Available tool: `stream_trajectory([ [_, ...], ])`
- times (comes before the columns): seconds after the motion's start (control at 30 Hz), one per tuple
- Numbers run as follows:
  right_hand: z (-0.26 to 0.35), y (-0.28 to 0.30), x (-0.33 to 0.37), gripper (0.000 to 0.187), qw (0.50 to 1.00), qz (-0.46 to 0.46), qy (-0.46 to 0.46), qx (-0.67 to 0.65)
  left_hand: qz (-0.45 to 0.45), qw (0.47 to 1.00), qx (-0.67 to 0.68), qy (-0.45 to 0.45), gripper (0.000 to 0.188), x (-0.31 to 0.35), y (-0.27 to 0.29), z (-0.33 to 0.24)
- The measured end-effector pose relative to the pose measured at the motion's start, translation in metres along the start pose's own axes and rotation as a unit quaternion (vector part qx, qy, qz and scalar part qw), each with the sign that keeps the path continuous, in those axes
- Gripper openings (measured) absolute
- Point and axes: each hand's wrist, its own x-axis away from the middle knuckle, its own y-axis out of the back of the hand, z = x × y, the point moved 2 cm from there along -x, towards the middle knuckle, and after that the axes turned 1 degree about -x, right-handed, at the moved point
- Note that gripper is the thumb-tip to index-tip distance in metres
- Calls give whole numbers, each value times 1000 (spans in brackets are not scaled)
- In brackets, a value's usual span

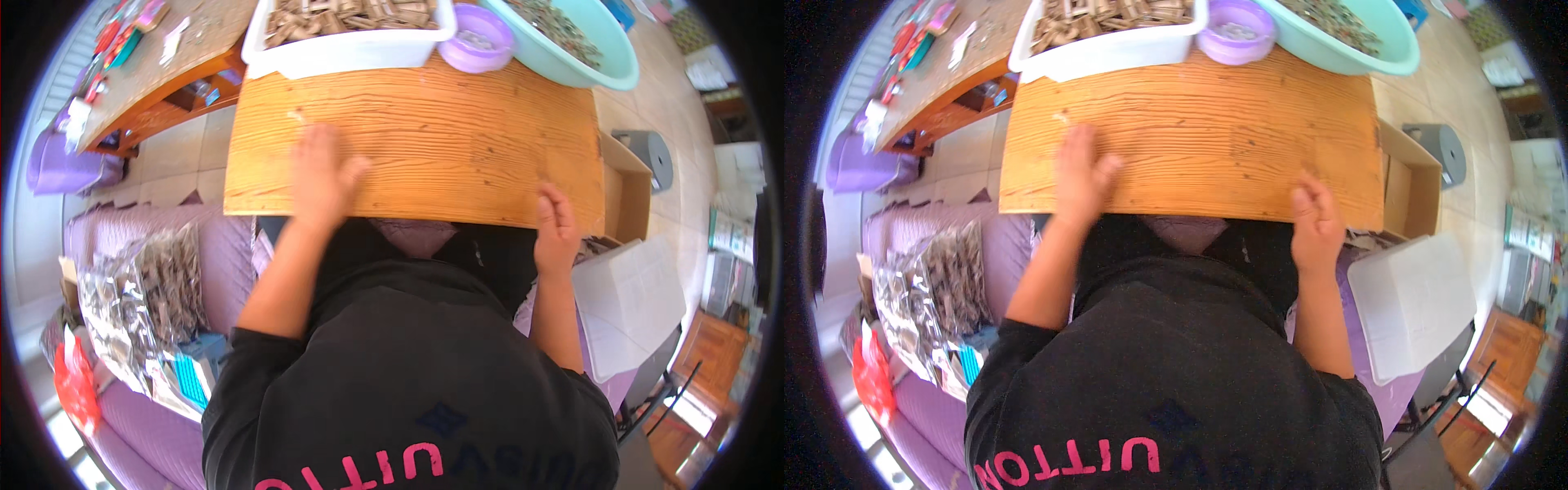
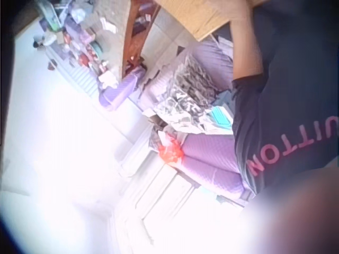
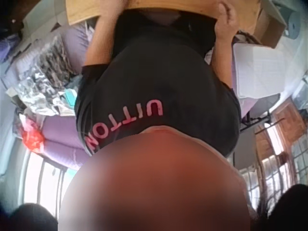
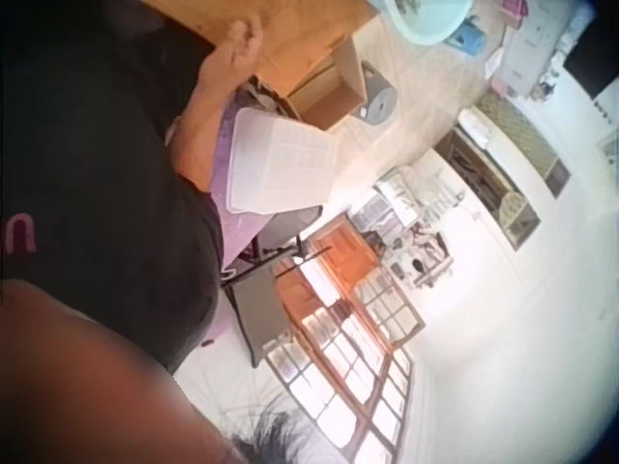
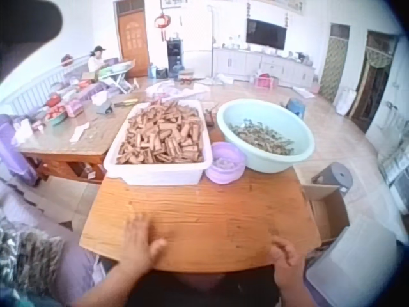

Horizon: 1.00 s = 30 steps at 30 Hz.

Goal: The person sorts small cylindrical parts by hand, transferring them from a white bin into a clear plastic bag.

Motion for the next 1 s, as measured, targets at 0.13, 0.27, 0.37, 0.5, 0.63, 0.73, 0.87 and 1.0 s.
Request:
stream_trajectory([
  [0.13,-34,44,-7,28,987,-159,2,-11,168,930,231,-230,79,13,5,-109],
  [0.27,-69,67,5,31,979,-189,17,68,74,960,147,-227,71,-44,-11,-108],
  [0.37,-96,73,14,43,968,-243,28,55,10,995,18,-94,62,-89,-35,-78],
  [0.5,-94,64,29,44,961,-274,-21,37,197,965,98,-145,63,-68,-36,-117],
  [0.63,-74,54,67,46,945,-123,88,291,244,805,221,-493,46,22,-21,-168],
  [0.73,-110,63,108,49,985,-122,-72,104,368,775,237,-456,38,53,-26,-157],
  [0.87,-112,99,139,57,841,-290,-365,-276,329,812,252,-412,36,49,-19,-161],
  [1.0,-123,152,164,55,770,-327,-296,-462,175,824,274,-465,40,37,-19,-185],
])
